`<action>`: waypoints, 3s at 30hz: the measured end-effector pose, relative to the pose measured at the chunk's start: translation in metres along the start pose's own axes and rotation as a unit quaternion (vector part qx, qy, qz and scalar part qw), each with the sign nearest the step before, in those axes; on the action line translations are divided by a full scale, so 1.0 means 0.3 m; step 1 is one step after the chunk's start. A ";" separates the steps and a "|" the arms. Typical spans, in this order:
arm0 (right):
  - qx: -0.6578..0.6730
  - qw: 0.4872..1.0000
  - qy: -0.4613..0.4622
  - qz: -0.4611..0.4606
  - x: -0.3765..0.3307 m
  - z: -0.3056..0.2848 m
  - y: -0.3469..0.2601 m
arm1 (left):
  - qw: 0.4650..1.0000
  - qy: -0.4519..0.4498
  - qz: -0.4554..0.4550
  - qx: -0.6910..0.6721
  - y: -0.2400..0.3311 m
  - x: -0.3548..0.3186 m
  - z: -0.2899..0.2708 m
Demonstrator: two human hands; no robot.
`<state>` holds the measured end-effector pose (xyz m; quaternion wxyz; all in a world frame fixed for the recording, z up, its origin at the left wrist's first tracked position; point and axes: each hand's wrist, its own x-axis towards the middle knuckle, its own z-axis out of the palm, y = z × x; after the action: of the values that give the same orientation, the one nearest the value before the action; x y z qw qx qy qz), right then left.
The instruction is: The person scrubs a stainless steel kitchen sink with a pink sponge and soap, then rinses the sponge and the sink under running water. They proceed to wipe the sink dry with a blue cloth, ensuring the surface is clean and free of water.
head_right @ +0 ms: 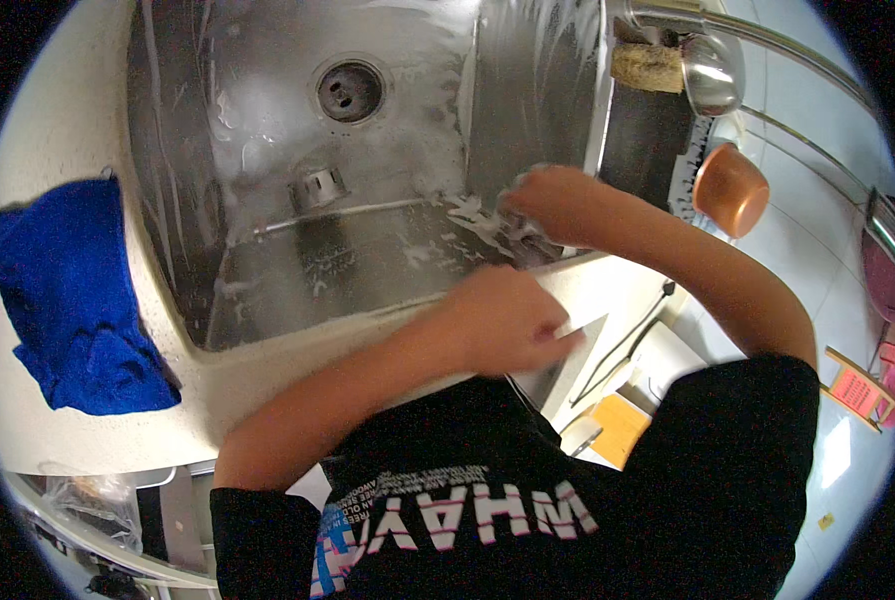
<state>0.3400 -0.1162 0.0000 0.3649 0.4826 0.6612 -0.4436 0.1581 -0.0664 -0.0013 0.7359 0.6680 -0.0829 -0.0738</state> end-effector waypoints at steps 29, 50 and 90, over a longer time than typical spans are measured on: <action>0.168 0.982 0.069 0.047 0.635 0.083 -0.192 | 0.973 -0.199 0.039 0.109 -0.015 0.027 0.174; 0.221 0.969 0.102 -0.041 0.581 0.004 -0.303 | 0.978 -0.183 0.028 0.099 -0.023 0.039 0.168; 0.390 0.890 0.204 -0.115 0.553 -0.370 -0.613 | 0.965 -0.263 -0.006 0.004 -0.018 0.093 0.221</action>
<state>0.1127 0.0142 -0.0702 -0.0490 0.5866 0.5453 -0.5968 0.1707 -0.1373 0.0000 0.6852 0.6282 -0.2701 -0.2508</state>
